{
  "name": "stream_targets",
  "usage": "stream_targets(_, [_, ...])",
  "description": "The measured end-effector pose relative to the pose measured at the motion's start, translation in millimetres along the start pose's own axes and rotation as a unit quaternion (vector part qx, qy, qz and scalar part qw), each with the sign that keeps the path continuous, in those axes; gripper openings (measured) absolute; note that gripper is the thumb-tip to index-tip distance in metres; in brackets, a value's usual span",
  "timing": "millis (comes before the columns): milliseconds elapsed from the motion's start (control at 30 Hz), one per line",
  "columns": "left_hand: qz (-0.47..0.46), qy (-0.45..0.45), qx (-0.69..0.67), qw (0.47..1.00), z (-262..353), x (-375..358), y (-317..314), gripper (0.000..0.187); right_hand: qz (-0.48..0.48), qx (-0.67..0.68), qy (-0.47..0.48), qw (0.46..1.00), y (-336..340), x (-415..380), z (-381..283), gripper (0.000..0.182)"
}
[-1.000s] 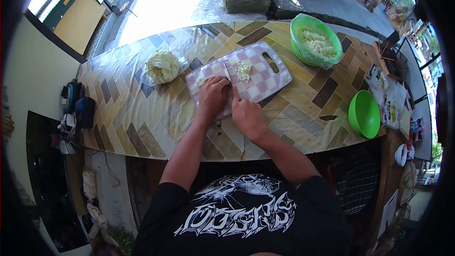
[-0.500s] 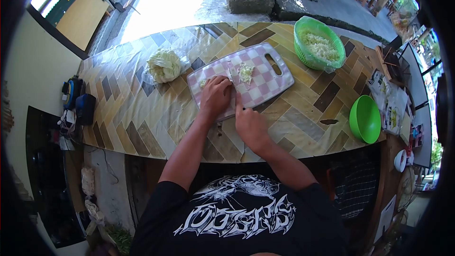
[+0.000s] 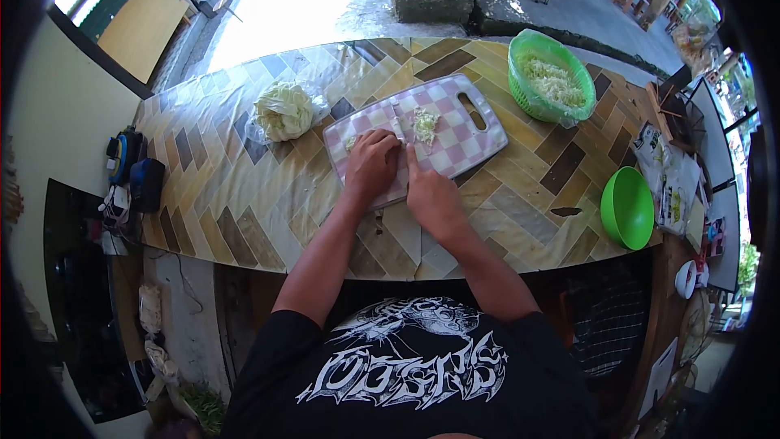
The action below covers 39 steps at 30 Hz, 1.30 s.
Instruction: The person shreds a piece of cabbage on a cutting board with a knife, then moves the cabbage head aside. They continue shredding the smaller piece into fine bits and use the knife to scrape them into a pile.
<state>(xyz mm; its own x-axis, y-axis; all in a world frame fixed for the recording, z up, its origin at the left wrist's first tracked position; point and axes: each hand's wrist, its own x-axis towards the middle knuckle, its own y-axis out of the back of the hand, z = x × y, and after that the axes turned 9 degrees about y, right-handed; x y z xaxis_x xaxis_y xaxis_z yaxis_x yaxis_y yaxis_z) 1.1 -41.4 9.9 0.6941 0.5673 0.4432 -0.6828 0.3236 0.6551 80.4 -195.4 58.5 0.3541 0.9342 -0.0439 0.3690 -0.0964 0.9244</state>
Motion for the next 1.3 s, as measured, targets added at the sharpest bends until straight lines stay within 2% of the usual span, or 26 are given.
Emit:
stream_targets(100, [0.002,-0.004,0.008,1.000,-2,1,1,0.007,-0.001,0.013,0.026,1.000,19,1,3,0.070])
stream_targets(300, [0.008,0.000,-0.001,1.000,1,0,1,0.007,-0.046,-0.007,-0.028,0.999,2,-12,-11,0.071])
stream_targets(400, [0.000,0.010,-0.002,1.000,-1,-1,1,0.009,0.016,0.026,-0.028,0.999,-3,-2,-6,0.069])
stream_targets(500, [0.009,0.003,0.000,1.000,1,0,1,0.009,-0.027,0.016,-0.015,0.999,24,-2,-8,0.071])
stream_targets(600, [0.004,0.011,-0.015,1.000,1,-1,1,0.009,-0.041,-0.011,-0.032,0.999,24,-14,-21,0.070])
stream_targets(700, [0.000,0.014,-0.023,1.000,2,0,2,0.010,-0.020,-0.024,-0.048,0.998,2,-8,-25,0.070])
stream_targets(900, [0.001,0.020,0.009,1.000,2,-1,6,0.011,0.005,-0.023,-0.022,0.999,7,-2,-12,0.072])
stream_targets(1000, [0.003,0.031,-0.012,0.999,-2,-2,4,0.011,-0.024,-0.029,-0.083,0.996,7,-12,-33,0.068])
stream_targets(1100, [0.000,0.048,-0.036,0.998,-2,-2,3,0.010,-0.005,-0.034,-0.098,0.995,-8,-4,-33,0.067])
stream_targets(1200, [-0.013,0.054,-0.043,0.998,-3,-2,6,0.012,0.022,-0.012,-0.063,0.998,-2,5,-18,0.071])
stream_targets(1300, [-0.019,0.055,-0.048,0.997,-6,0,7,0.015,0.019,-0.049,-0.046,0.998,3,-5,-23,0.072])
